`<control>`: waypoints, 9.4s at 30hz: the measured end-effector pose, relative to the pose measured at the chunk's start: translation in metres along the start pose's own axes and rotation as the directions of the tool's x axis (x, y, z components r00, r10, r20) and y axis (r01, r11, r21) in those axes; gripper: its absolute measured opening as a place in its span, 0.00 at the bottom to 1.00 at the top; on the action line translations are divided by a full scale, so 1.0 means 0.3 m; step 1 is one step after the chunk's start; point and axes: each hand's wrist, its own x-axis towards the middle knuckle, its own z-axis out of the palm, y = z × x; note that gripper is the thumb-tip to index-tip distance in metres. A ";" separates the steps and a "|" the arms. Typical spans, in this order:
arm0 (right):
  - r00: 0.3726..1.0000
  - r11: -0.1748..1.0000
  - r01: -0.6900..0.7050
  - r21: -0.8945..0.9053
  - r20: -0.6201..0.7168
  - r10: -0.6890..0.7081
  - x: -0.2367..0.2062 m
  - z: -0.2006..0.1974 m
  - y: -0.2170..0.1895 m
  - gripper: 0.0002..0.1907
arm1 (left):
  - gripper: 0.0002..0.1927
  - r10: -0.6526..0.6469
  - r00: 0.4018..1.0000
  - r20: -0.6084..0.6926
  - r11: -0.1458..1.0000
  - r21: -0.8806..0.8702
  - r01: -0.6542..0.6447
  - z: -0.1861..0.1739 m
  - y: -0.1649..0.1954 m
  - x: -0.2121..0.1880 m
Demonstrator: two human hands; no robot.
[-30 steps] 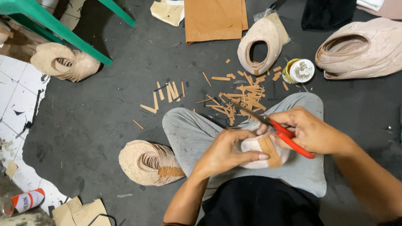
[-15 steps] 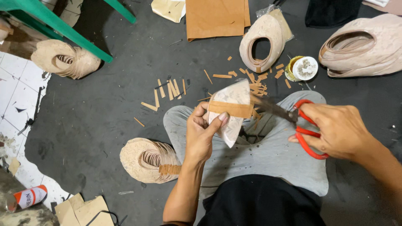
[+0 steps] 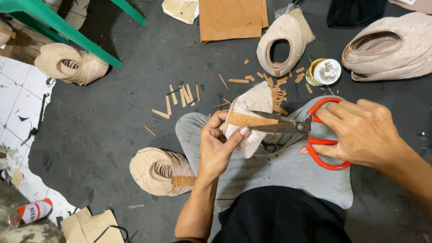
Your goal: The person sits on the floor and cuts cardboard strips with red-handled scissors, trimming the strips and fitting them around shoe upper components. They set finished pieces aside with a stack of completed uppers and continue cutting more strips.
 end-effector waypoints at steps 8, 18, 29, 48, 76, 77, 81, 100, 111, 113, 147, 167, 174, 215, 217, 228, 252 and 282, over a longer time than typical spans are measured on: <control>0.995 0.998 -0.051 -0.029 0.090 0.053 -0.006 -0.007 0.008 0.44 | 0.13 -0.032 0.999 0.001 0.999 0.019 0.032 -0.001 0.012 0.002; 0.997 0.990 0.055 -0.127 -0.054 -0.062 -0.013 -0.019 0.014 0.42 | 0.12 -0.033 0.999 0.006 0.999 0.003 0.033 0.003 0.013 0.001; 0.996 0.997 0.081 -0.001 -0.033 -0.081 -0.045 0.036 0.045 0.42 | 0.12 -0.061 0.998 0.007 0.998 0.010 0.060 0.015 0.025 -0.005; 0.995 0.995 0.092 -0.024 -0.030 -0.093 -0.058 0.047 0.045 0.40 | 0.12 -0.036 0.999 -0.001 0.999 -0.033 0.035 0.004 0.010 -0.004; 0.998 0.998 0.005 -0.070 0.056 -0.001 -0.033 -0.003 -0.011 0.40 | 0.10 -0.009 1.000 -0.007 0.968 0.251 0.010 0.018 0.005 -0.022; 0.991 0.997 -0.027 -0.072 0.129 0.037 -0.031 -0.006 -0.012 0.41 | 0.10 -0.009 1.000 -0.015 0.970 0.243 0.012 0.018 0.007 -0.022; 0.999 1.000 0.020 -0.012 0.035 -0.019 -0.027 -0.010 -0.009 0.40 | 0.10 0.022 1.000 -0.019 0.965 0.260 -0.016 0.020 0.014 -0.022; 0.964 0.920 -0.234 0.314 0.200 0.177 -0.042 0.025 0.010 0.26 | 0.10 -0.012 1.000 0.000 0.992 0.129 0.012 0.006 -0.038 0.000; 0.910 0.340 -0.356 0.871 0.240 0.337 -0.064 0.216 -0.103 0.14 | 0.10 -0.069 0.993 -0.093 0.968 -0.247 0.044 -0.025 -0.078 0.043; 0.868 0.501 -0.466 0.730 0.266 0.419 -0.064 0.225 -0.138 0.18 | 0.11 -0.048 0.991 -0.122 0.969 -0.245 0.017 -0.011 -0.074 0.043; 0.494 -0.189 -0.186 0.964 0.258 0.830 -0.161 0.702 0.031 0.09 | 0.29 0.412 0.891 0.189 0.115 0.960 -0.257 -0.108 -0.396 0.543; 0.545 0.055 -0.454 0.889 0.228 0.807 -0.247 0.745 -0.055 0.10 | 0.18 0.742 0.500 -0.447 0.322 0.891 0.321 -0.856 -0.246 -0.322; 0.588 -0.162 -0.437 0.885 0.417 0.693 -0.258 0.704 -0.154 0.10 | 0.15 0.809 0.371 -0.456 0.185 0.796 0.576 -0.750 -0.053 -0.352; 0.735 -0.036 -0.181 0.983 0.159 0.660 0.044 0.301 -0.208 0.05 | 0.10 0.829 0.239 -0.506 0.483 0.863 0.152 -0.464 0.089 -0.269; 0.717 -0.071 -0.144 0.987 0.153 0.680 0.027 0.290 -0.180 0.05 | 0.10 0.838 0.254 -0.483 0.427 0.870 0.246 -0.532 0.087 -0.318; 0.816 -0.138 -0.209 0.968 0.251 0.521 0.055 0.285 -0.225 0.07 | 0.24 -0.098 0.992 -0.074 0.991 0.082 0.104 -0.178 -0.279 -0.102; 0.933 0.957 -0.224 0.186 -0.243 0.266 0.009 0.122 -0.126 0.33 | 0.15 0.010 0.974 -0.226 0.953 -0.292 -0.078 0.060 -0.095 0.025; 0.995 0.998 -0.056 0.011 -0.076 0.057 -0.016 -0.003 0.016 0.41 | 0.22 0.004 0.997 0.079 1.000 0.018 -0.006 -0.029 0.029 0.021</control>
